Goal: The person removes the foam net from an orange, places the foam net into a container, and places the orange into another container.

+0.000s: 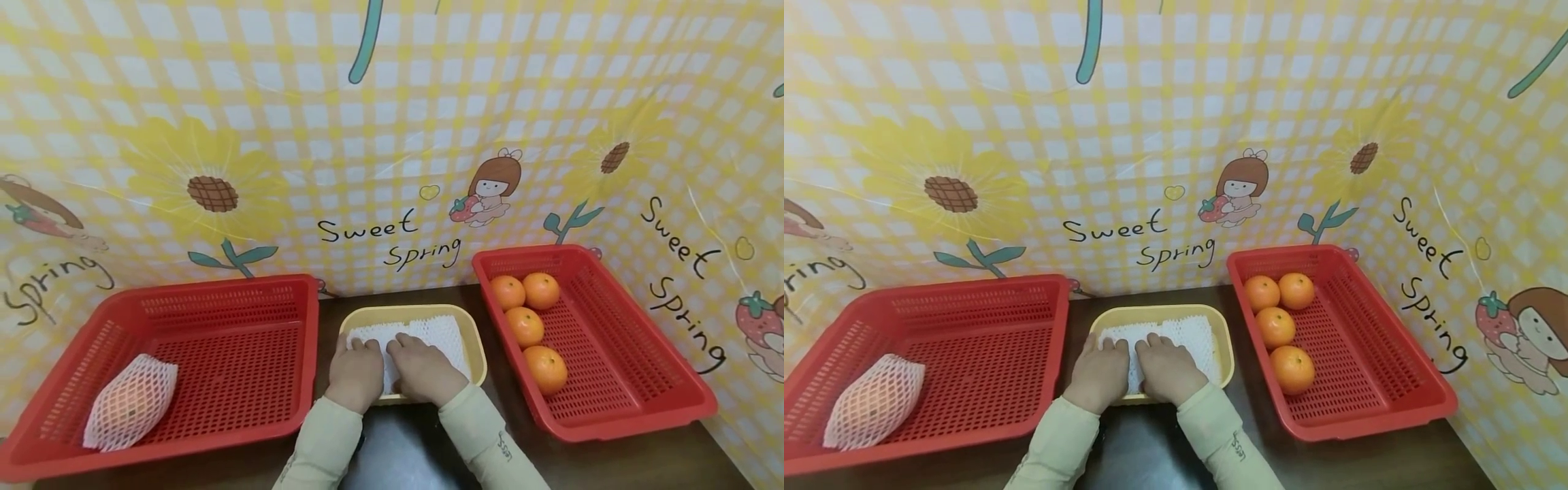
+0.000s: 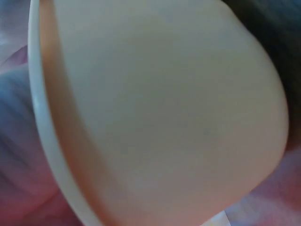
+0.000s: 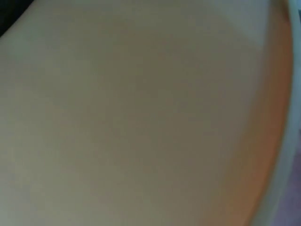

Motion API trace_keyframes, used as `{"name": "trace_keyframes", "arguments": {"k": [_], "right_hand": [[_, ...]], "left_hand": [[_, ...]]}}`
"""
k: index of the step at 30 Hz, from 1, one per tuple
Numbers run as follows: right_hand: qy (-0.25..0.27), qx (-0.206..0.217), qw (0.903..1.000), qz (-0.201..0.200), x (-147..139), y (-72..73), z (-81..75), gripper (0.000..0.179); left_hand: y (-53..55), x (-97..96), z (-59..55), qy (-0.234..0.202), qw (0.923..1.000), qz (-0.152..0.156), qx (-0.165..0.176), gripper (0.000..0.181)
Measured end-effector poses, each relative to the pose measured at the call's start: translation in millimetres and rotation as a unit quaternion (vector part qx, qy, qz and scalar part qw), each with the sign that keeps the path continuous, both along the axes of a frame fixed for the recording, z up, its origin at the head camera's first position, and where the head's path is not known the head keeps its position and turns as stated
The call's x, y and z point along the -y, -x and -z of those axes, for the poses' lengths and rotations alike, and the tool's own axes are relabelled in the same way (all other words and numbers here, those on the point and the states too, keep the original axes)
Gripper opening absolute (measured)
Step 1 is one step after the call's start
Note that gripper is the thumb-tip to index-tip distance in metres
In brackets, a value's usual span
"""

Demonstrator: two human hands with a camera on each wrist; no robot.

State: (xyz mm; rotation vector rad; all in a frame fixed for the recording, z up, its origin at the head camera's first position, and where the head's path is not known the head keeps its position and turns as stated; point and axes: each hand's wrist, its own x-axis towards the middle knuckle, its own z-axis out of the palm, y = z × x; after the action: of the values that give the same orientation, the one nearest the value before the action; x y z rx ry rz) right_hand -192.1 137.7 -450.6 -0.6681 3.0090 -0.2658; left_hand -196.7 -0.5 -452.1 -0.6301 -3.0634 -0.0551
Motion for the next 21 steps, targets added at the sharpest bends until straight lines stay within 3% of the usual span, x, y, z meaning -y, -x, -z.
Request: {"name": "trace_keyframes", "arguments": {"k": [9,17,21], "right_hand": [[0.0,0.012,0.9999,0.002,6,-4.4,-3.7,0.035],[0.04,0.023,0.9989,0.002,2,-5.7,-4.7,0.05],[0.063,0.009,0.998,-0.003,-2,-8.0,-10.1,0.051]], "left_hand": [[-3.8,1.9,1.7,0.009,0.9999,0.001,-0.007,0.03],[-0.6,11.0,6.6,-0.042,0.9987,-0.017,-0.023,0.028],[-7.2,12.8,0.1,-0.065,0.9969,-0.009,-0.042,0.034]]}}
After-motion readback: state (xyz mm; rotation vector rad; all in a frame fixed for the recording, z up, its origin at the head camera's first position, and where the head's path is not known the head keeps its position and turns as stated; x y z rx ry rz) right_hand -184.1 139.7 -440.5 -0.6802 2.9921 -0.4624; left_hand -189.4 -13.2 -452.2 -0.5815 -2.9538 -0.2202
